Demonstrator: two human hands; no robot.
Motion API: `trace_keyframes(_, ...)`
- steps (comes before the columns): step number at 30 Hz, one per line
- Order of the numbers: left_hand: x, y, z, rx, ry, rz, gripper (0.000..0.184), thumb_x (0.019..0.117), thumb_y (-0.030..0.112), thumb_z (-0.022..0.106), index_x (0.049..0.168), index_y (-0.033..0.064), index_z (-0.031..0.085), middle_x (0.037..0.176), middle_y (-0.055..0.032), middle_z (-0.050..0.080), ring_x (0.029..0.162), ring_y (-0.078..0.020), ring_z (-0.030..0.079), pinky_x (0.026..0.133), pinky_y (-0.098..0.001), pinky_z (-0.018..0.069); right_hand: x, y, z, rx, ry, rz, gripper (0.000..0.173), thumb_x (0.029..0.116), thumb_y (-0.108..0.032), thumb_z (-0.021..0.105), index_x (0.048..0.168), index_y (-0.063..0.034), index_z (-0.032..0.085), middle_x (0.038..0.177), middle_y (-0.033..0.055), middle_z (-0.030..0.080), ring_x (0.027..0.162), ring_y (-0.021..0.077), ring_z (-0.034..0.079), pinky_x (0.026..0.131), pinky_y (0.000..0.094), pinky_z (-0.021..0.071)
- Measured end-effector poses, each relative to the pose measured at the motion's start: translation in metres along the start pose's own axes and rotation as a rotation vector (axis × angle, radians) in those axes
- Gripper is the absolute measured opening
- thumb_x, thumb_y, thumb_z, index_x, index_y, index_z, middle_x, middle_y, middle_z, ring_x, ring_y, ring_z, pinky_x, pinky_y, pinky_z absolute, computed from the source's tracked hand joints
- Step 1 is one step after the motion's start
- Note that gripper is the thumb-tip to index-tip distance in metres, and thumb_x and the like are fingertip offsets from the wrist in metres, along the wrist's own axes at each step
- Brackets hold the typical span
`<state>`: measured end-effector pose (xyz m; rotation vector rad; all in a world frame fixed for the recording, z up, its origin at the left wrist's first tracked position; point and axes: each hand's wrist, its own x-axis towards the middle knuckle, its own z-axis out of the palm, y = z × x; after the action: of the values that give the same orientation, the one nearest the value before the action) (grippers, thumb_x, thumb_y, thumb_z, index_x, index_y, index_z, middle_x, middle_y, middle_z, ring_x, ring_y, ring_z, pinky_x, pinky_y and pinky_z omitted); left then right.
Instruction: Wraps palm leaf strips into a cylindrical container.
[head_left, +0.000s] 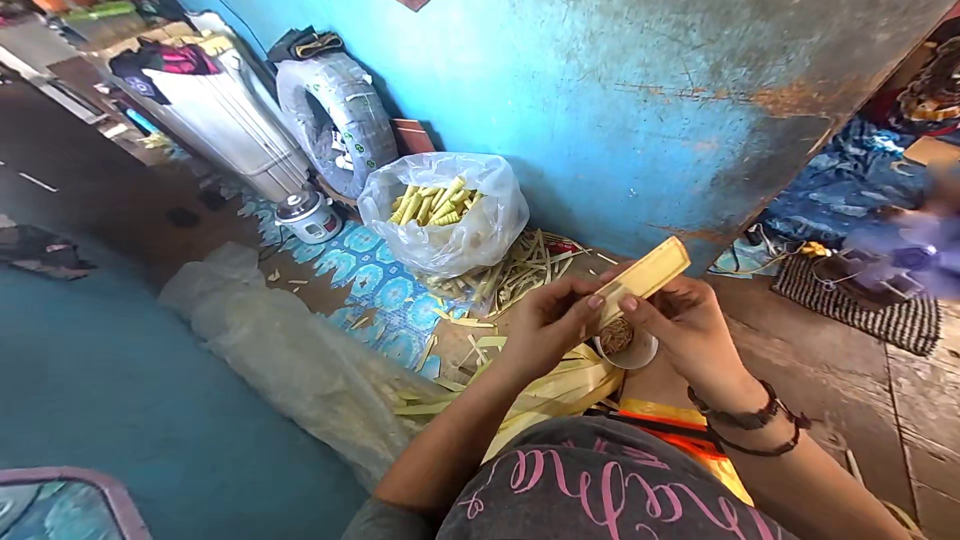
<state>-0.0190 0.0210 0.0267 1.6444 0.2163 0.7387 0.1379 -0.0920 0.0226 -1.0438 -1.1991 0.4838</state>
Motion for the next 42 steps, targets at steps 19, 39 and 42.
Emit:
trace_keyframes(19,0.000,-0.030,0.015,-0.003,-0.025,0.112,0.023,0.1082,0.016,0.039,0.108,0.0034,0.058,0.082,0.0074,0.056,0.073,0.0043,0.053,0.068,-0.0163,0.0474,-0.012,0.028,0.007,-0.287,0.306,-0.343,0.091,0.0879,-0.013,0.080,0.157,-0.0317,0.024,0.104,-0.0085,0.073,0.087,0.0093,0.074,0.080,0.0291,0.0641)
trace_keyframes(39,-0.085,-0.132,-0.050,1.015,-0.245,-0.584,0.040,0.0989,0.002,0.054,0.139,0.0053,0.059,0.134,-0.0213,0.062,0.122,-0.0397,0.062,0.102,-0.0567,0.0499,-0.067,0.048,-0.141,-0.545,0.608,0.286,0.022,0.0989,-0.015,0.064,0.098,0.0063,0.068,0.079,0.0015,0.070,0.066,0.0041,0.067,0.068,0.0266,0.0611)
trace_keyframes(42,-0.125,-0.146,-0.103,1.088,-0.272,-0.729,0.039,0.1012,0.003,0.052,0.139,0.0069,0.058,0.138,-0.0215,0.060,0.124,-0.0414,0.061,0.103,-0.0590,0.0490,-0.099,0.043,-0.199,-0.632,0.736,0.550,0.027,0.1005,-0.021,0.065,0.099,0.0062,0.065,0.077,0.0017,0.067,0.063,0.0023,0.064,0.066,0.0231,0.0581)
